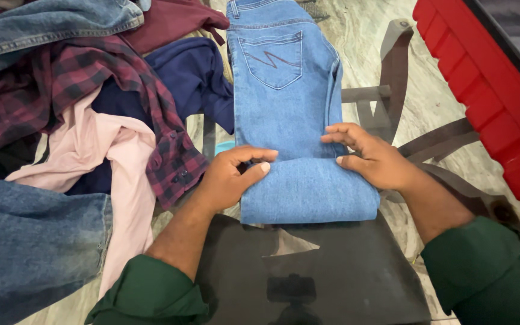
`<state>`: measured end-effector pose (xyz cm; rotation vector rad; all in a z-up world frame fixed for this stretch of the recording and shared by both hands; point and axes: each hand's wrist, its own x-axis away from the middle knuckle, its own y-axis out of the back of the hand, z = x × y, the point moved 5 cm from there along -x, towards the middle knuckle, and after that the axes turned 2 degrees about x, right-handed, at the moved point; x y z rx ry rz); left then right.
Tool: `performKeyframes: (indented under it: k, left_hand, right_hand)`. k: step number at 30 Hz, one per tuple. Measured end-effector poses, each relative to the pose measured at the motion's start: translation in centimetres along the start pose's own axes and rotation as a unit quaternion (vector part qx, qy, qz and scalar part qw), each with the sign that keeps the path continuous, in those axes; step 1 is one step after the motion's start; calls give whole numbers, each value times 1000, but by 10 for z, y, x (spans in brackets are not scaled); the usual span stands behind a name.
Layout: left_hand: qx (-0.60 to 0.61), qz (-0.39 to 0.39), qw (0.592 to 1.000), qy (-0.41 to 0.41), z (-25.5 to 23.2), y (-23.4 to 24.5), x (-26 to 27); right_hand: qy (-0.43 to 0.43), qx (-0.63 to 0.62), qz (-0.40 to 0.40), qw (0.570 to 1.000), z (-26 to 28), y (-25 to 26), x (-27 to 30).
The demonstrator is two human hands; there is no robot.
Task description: The person folds a pair of light blue jeans on a glass table, smoothing the fabric and rolling them into a compact bundle. The person then places the folded jeans into a red suitcase. Finally, the person picks up a denim jacket from a pile of clothes and begins to unfold it.
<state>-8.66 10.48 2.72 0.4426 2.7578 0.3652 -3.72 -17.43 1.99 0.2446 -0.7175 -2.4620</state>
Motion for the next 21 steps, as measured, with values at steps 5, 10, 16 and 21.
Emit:
performKeyframes:
  k: [5, 10, 16, 21]
  left_hand:
    - [-38, -19, 995, -89, -1, 3, -2]
    - [5, 22, 999, -28, 4, 0, -3]
    - [-152, -8, 983, -103, -19, 4, -1]
    - [-138, 88, 984, -76, -28, 12, 3]
  right_hand:
    - [35, -27, -37, 998, -4, -2, -5]
    - [36, 40, -107, 993, -4, 3, -2]
    - [-25, 130, -146, 980, 6, 5, -1]
    - [1, 185, -78, 980, 11, 9, 4]
